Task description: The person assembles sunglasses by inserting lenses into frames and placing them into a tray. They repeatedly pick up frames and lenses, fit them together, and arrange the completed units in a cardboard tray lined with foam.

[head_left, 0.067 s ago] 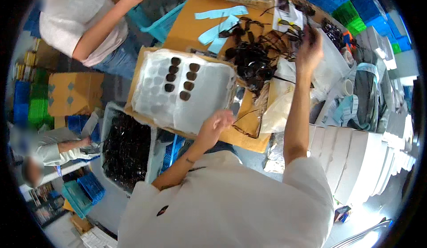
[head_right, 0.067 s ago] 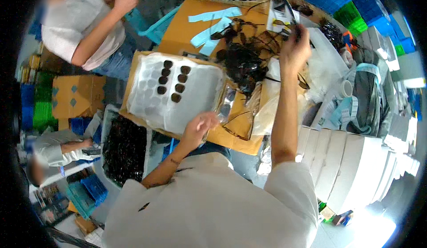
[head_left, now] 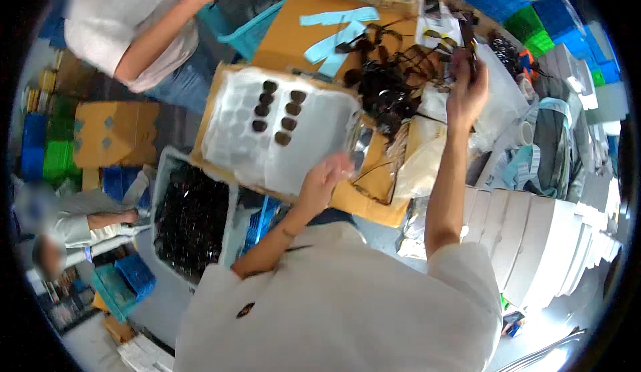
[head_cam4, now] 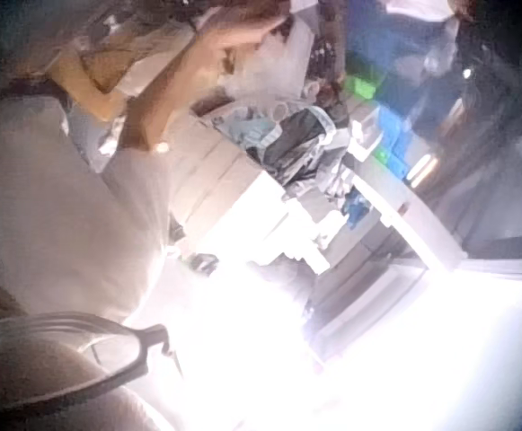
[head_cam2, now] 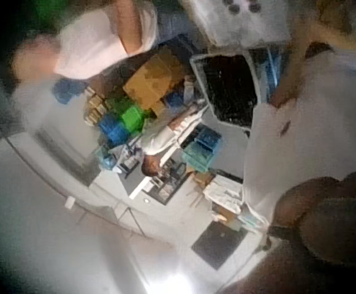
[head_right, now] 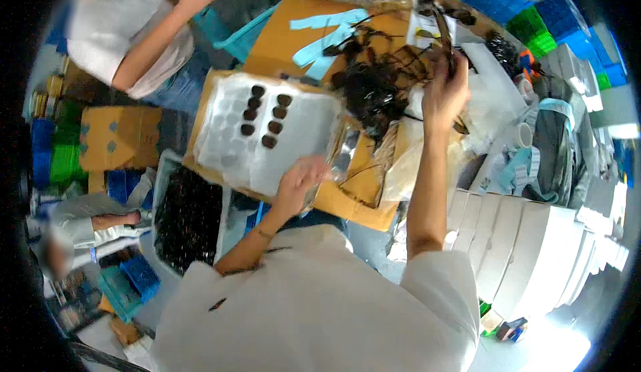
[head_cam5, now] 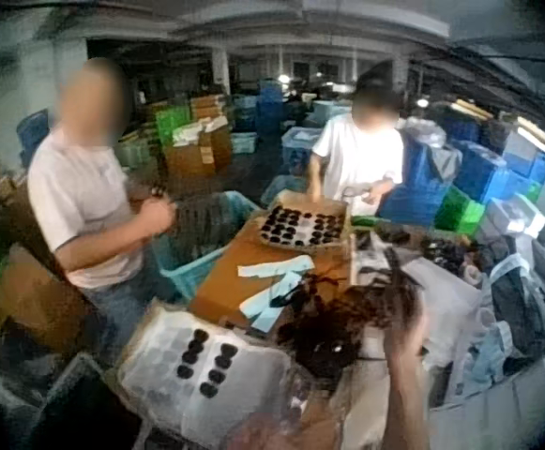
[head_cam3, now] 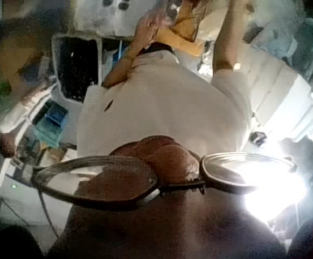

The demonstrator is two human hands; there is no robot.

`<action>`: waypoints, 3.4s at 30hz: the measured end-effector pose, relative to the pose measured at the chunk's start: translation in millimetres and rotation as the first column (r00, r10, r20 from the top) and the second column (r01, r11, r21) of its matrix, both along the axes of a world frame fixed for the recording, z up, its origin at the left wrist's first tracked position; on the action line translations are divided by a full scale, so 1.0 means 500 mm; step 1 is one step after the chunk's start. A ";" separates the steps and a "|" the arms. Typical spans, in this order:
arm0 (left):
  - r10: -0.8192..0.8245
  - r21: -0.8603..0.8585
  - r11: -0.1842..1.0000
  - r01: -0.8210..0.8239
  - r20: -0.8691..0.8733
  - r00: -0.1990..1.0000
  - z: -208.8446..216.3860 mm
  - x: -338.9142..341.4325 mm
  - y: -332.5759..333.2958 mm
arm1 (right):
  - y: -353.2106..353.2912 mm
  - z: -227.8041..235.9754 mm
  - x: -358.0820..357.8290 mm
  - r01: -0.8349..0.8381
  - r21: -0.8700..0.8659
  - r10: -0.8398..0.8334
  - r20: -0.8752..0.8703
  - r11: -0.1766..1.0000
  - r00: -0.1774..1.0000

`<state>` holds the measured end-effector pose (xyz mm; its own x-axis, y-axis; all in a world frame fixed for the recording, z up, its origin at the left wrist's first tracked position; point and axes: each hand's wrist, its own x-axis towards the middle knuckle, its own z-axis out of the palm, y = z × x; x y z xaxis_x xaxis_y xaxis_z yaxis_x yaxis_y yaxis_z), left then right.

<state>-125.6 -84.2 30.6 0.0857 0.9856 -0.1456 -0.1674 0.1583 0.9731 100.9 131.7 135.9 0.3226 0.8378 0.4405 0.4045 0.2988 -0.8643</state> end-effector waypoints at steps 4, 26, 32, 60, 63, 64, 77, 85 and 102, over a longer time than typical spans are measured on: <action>0.108 0.146 0.983 -0.114 0.049 0.993 0.049 -0.005 0.014 | -0.262 -0.042 -0.109 -0.557 -0.305 0.418 -0.415 0.773 0.808; 0.734 -0.205 0.604 -0.770 0.517 0.439 -0.008 -0.318 -0.178 | -0.436 -0.232 -0.464 -0.747 -0.408 0.466 -0.596 0.525 0.654; 0.811 -0.355 0.567 -0.744 0.398 0.428 -0.006 -0.383 -0.267 | -0.317 -0.383 -0.597 -0.507 -0.476 0.583 0.015 0.719 0.813; 0.140 0.210 0.971 -0.112 -0.122 0.983 0.005 -0.221 -0.180 | -0.514 -0.114 -0.407 -0.797 -0.425 0.746 -0.331 0.429 0.578; 0.269 0.389 0.902 -0.189 -0.162 0.949 -0.013 -0.191 -0.179 | -0.530 -0.228 -0.391 -0.769 -0.380 0.687 -0.354 0.514 0.635; 0.291 0.416 0.891 -0.183 -0.214 0.933 -0.017 -0.185 -0.182 | -0.535 -0.255 -0.387 -0.757 -0.331 0.687 -0.320 0.564 0.652; 0.780 0.424 0.620 -0.661 -0.241 0.577 0.059 -0.346 -0.201 | -0.400 -0.269 -0.426 -0.701 -0.517 0.454 -0.535 0.491 0.712; 0.745 0.088 0.625 -0.775 -0.365 0.559 0.108 -0.467 -0.341 | -0.333 -0.363 -0.516 -0.375 -0.641 0.535 0.067 0.670 0.842; -0.087 0.232 0.928 0.291 -0.625 0.776 0.163 -0.051 -0.105 | -0.213 -0.202 -0.041 0.021 -0.109 -0.035 -0.124 0.994 0.992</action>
<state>-151.1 -136.4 112.1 0.2718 0.9600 0.0666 0.4610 -0.1907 0.8667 80.4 25.0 35.0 0.3934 0.8678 0.3036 0.2977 0.1921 -0.9351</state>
